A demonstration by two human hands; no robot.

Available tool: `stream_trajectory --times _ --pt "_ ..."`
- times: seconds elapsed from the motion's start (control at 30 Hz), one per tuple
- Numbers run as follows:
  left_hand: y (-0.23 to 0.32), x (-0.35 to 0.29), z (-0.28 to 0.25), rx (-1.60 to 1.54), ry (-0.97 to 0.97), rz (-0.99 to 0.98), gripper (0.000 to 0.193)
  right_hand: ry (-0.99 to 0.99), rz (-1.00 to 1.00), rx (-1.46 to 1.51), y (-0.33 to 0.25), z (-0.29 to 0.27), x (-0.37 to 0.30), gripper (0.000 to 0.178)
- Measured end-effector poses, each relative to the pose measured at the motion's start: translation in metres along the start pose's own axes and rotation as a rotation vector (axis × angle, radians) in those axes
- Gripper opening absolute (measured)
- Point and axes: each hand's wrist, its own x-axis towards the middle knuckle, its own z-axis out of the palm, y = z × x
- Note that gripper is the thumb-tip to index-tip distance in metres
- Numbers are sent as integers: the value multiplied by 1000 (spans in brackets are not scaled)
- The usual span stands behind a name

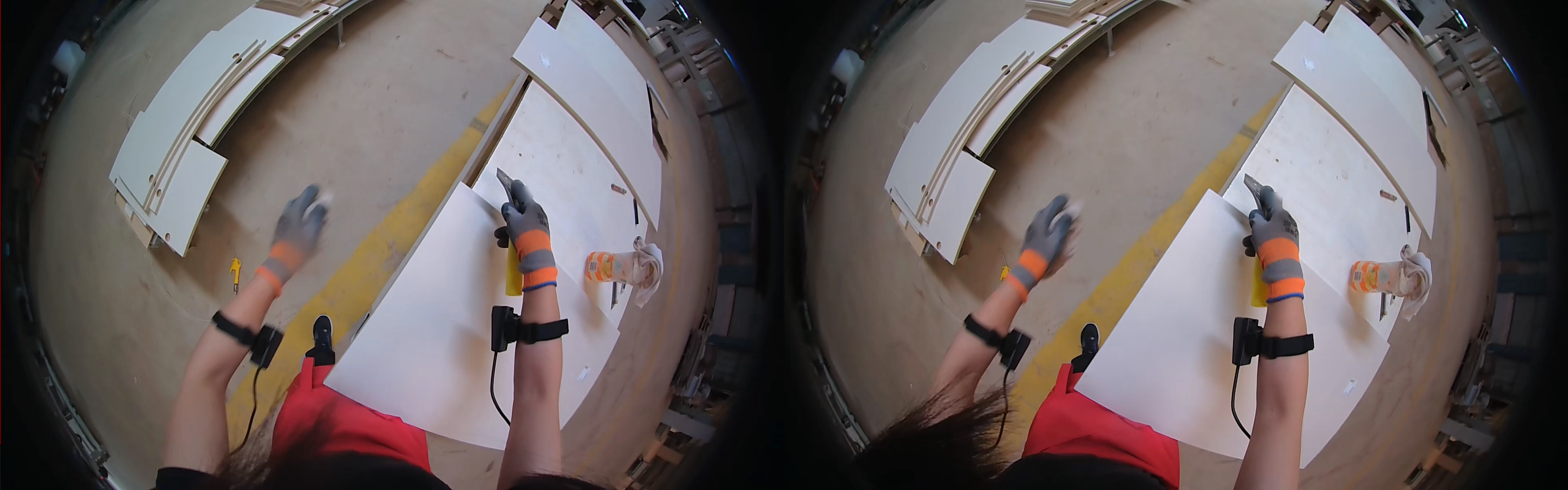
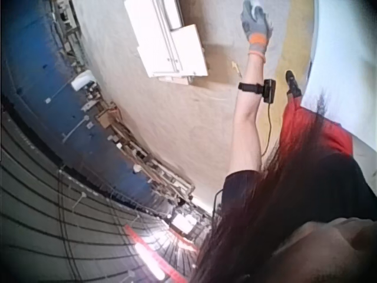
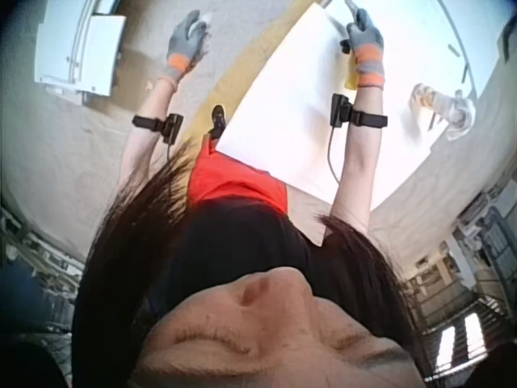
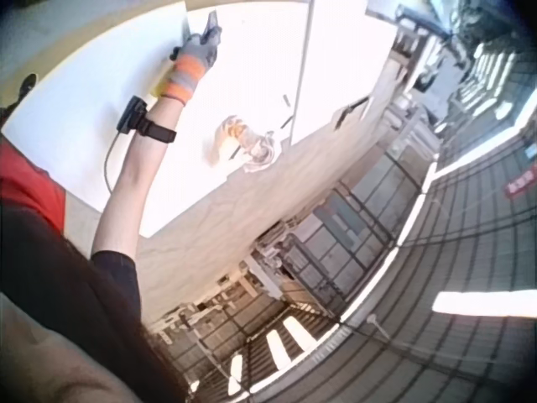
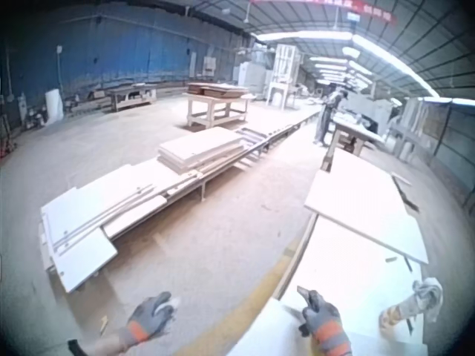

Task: Cleaning white furniture panels using a scraper and cloth with liquid cleaning agent.

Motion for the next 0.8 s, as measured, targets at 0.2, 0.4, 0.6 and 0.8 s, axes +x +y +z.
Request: stream_trajectory --times 0.2,0.4,0.6,0.8 --pt "115 53 125 -181 -199 140 46 -64 23 151 22 -13 -31 56" --pt "86 -82 66 -41 -494 404 68 -42 35 139 56 -32 -59 55" --pt "-24 -268 -63 161 -1065 351 59 -86 11 188 53 -9 -90 54" --pt "-64 -225 -89 281 -357 178 46 -4 -26 182 55 2 -153 55"
